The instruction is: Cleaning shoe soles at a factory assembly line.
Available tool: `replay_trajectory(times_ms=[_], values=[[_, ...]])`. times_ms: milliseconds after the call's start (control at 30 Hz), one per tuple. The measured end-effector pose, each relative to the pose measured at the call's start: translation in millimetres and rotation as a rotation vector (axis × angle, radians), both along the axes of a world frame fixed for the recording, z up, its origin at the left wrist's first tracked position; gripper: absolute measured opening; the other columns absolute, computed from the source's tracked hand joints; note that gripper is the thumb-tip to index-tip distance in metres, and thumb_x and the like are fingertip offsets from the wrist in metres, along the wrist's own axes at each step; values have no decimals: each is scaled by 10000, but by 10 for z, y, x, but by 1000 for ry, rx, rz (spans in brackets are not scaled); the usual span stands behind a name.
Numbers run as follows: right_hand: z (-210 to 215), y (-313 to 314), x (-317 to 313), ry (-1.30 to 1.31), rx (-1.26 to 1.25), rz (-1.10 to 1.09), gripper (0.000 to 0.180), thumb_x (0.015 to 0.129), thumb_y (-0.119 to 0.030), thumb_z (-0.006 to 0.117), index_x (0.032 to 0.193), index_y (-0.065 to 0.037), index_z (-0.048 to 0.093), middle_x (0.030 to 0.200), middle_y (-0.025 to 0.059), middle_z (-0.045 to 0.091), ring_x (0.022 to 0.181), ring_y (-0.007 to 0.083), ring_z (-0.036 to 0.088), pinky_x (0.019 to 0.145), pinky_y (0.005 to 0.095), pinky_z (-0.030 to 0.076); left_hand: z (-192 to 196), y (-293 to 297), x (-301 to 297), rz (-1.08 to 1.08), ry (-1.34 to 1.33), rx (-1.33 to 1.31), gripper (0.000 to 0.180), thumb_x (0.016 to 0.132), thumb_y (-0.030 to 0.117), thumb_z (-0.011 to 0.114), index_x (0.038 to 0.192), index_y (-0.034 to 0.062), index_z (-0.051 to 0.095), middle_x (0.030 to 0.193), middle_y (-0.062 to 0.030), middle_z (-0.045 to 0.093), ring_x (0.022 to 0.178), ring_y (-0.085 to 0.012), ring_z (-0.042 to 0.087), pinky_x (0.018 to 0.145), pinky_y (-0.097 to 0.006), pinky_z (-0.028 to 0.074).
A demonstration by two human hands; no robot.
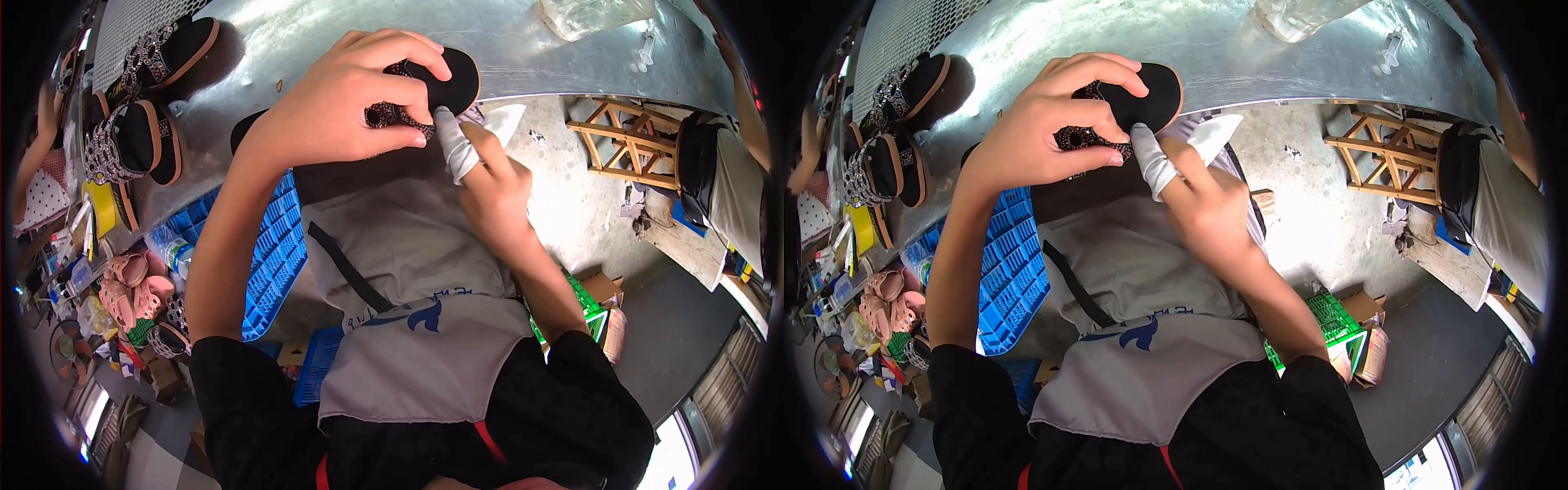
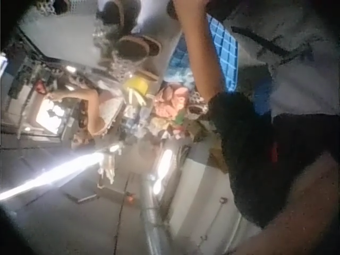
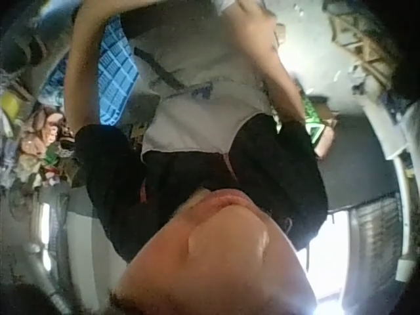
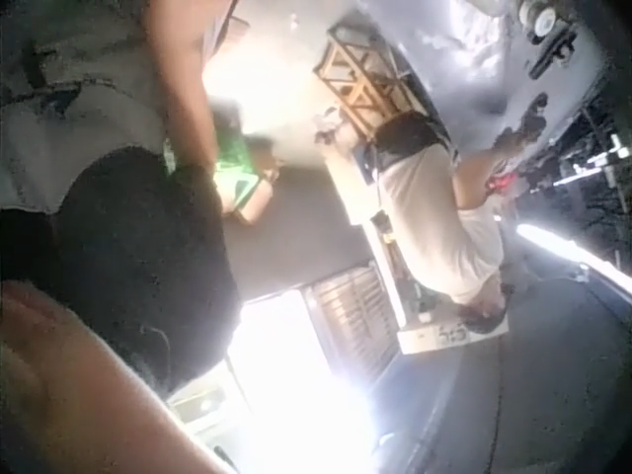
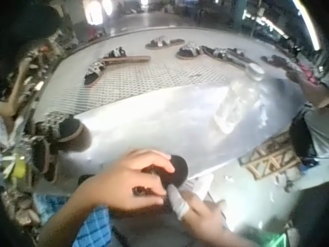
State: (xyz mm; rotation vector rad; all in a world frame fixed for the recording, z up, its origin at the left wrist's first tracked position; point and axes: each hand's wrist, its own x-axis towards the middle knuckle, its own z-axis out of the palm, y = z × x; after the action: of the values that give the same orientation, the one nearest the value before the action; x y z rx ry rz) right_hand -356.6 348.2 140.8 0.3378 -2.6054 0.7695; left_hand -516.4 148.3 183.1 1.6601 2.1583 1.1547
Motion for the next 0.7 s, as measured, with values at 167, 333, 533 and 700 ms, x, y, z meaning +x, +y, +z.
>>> replay_trajectory(times_ms=[167, 333, 533, 700], values=[[-56, -96, -35, -69, -118, -44, 738, 687, 126, 626, 1391, -85, 692, 1097, 67, 679, 707, 209, 689, 556, 351, 553, 16, 3, -1, -5, 14, -12, 217, 732, 107, 879, 792, 68, 675, 1334, -73, 669, 1360, -323, 587, 1095, -460, 432], [6, -119, 62, -202, -316, -40, 784, 676, 174, 562, 1401, -99, 686, 1051, 72, 669, 815, 259, 703, 641, 375, 576, -64, 126, -84, -13, -33, -8, 205, 756, 57, 856, 806, 45, 657, 1344, -102, 663, 1358, -336, 575, 1096, -424, 459], [-49, -94, -38, -91, -313, -32, 783, 672, 188, 537, 1383, -98, 699, 1073, 103, 684, 849, 298, 699, 701, 378, 581, -379, 209, -220, -280, 25, 558, 173, 792, 117, 865, 762, 81, 699, 1298, -125, 635, 1285, -308, 578, 1091, -421, 425], [-6, -96, 60, -183, -285, -25, 778, 687, 205, 523, 1388, -85, 694, 1086, 131, 684, 962, 336, 712, 805, 393, 583, -141, 36, 12, -172, -16, 290, 208, 791, 153, 844, 922, 65, 708, 1384, -129, 626, 1375, -340, 545, 1126, -465, 414]])
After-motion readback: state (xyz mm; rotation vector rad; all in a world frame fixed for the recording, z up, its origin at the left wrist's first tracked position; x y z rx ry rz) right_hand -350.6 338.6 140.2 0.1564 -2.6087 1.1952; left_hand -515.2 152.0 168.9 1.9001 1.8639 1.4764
